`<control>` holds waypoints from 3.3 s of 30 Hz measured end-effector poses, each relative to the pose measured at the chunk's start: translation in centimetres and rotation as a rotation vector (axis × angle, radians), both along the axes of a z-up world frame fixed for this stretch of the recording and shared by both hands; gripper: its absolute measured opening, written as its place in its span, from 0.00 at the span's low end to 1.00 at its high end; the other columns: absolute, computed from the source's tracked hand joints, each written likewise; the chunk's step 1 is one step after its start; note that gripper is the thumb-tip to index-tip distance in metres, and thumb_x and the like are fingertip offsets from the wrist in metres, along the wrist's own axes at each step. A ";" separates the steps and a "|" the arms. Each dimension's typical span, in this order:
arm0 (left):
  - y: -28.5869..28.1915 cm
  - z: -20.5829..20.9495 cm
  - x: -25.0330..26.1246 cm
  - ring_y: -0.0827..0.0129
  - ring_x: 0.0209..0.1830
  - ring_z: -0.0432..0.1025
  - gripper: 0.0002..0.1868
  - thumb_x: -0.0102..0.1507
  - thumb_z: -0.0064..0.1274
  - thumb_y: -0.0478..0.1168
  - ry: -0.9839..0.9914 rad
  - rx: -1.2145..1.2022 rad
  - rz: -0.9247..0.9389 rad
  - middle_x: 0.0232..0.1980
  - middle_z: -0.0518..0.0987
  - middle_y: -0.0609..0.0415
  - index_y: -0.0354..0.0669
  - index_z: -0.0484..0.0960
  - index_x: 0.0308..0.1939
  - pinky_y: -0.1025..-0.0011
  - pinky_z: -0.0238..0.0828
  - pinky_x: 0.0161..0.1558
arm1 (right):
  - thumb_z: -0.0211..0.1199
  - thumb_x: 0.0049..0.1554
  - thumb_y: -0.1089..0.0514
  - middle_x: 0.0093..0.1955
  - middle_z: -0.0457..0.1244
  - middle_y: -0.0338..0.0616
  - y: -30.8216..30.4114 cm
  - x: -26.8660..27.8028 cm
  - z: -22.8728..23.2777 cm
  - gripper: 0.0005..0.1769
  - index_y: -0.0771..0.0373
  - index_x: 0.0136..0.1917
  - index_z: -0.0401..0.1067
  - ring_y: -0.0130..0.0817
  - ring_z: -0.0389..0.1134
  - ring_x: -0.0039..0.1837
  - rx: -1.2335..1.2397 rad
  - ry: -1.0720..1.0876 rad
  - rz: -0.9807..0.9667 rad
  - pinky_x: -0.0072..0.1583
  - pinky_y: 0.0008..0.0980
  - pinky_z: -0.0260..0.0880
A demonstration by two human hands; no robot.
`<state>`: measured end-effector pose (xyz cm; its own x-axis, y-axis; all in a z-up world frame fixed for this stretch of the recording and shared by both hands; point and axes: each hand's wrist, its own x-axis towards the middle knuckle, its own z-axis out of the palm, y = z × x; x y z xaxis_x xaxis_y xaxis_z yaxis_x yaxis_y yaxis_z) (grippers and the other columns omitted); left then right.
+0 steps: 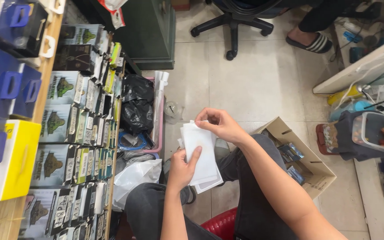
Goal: Packaging mobile phone screen protectors into protective sleeves and retail boxes.
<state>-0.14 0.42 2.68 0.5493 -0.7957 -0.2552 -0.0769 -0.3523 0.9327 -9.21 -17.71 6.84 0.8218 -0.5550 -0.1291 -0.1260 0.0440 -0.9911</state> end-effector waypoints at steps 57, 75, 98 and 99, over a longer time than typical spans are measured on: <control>1.0 -4.4 1.6 0.73 0.24 0.73 0.22 0.71 0.52 0.54 0.170 -0.241 0.215 0.25 0.80 0.52 0.41 0.83 0.33 0.77 0.74 0.31 | 0.46 0.72 0.55 0.61 0.64 0.61 1.6 0.7 -0.7 0.30 0.48 0.85 0.48 0.45 0.68 0.58 -0.325 0.004 -0.106 0.61 0.49 0.71; 1.1 -2.2 1.5 0.79 0.27 0.73 0.20 0.72 0.49 0.52 0.137 -0.260 0.316 0.27 0.82 0.54 0.41 0.83 0.34 0.79 0.74 0.33 | 0.45 0.68 0.50 0.77 0.58 0.57 1.3 1.0 0.4 0.29 0.51 0.81 0.58 0.49 0.67 0.68 -0.014 0.030 0.195 0.65 0.52 0.71; 1.0 -1.0 1.2 0.74 0.25 0.75 0.21 0.71 0.48 0.54 0.115 -0.174 0.221 0.28 0.83 0.51 0.42 0.84 0.36 0.78 0.74 0.31 | 0.50 0.67 0.52 0.77 0.57 0.55 1.1 0.8 1.0 0.30 0.48 0.81 0.56 0.42 0.63 0.73 0.081 -0.048 0.080 0.69 0.49 0.67; 0.9 -0.6 1.0 0.74 0.25 0.75 0.21 0.71 0.48 0.54 0.116 -0.175 0.217 0.28 0.83 0.51 0.42 0.84 0.36 0.78 0.74 0.31 | 0.50 0.67 0.52 0.77 0.57 0.55 1.2 0.8 1.4 0.30 0.48 0.81 0.56 0.42 0.63 0.73 0.080 -0.048 0.076 0.69 0.49 0.67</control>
